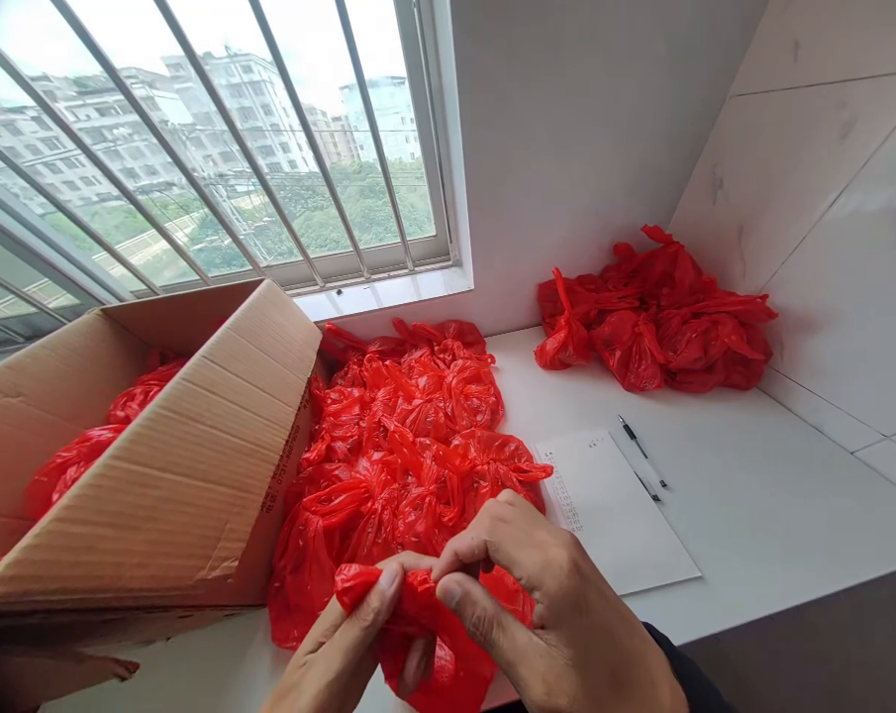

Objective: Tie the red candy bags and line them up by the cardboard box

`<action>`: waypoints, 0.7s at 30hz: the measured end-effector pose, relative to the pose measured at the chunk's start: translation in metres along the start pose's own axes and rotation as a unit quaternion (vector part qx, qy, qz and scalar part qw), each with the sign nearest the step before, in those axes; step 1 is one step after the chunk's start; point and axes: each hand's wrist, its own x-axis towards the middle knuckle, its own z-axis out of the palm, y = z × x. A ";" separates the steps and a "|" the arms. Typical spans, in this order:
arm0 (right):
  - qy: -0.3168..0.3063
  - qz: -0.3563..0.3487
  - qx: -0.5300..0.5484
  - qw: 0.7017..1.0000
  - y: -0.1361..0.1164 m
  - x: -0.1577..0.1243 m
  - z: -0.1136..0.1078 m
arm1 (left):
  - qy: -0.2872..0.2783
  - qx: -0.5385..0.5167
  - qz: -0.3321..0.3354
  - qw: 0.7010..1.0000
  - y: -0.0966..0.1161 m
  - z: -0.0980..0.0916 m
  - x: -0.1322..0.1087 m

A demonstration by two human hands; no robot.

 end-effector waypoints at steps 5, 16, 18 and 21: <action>-0.049 0.000 0.035 0.998 0.004 -0.003 0.005 | -0.062 0.076 0.094 0.991 0.006 -0.008 0.009; -0.102 0.086 0.099 0.986 0.036 0.013 0.035 | 0.206 0.322 0.424 0.821 -0.032 0.003 0.014; -0.131 0.090 0.116 0.981 0.042 0.012 0.037 | 0.222 0.344 0.435 0.802 -0.041 0.001 0.016; -0.137 0.101 0.138 0.976 0.047 0.013 0.038 | 0.220 0.409 0.418 0.781 -0.050 -0.006 0.019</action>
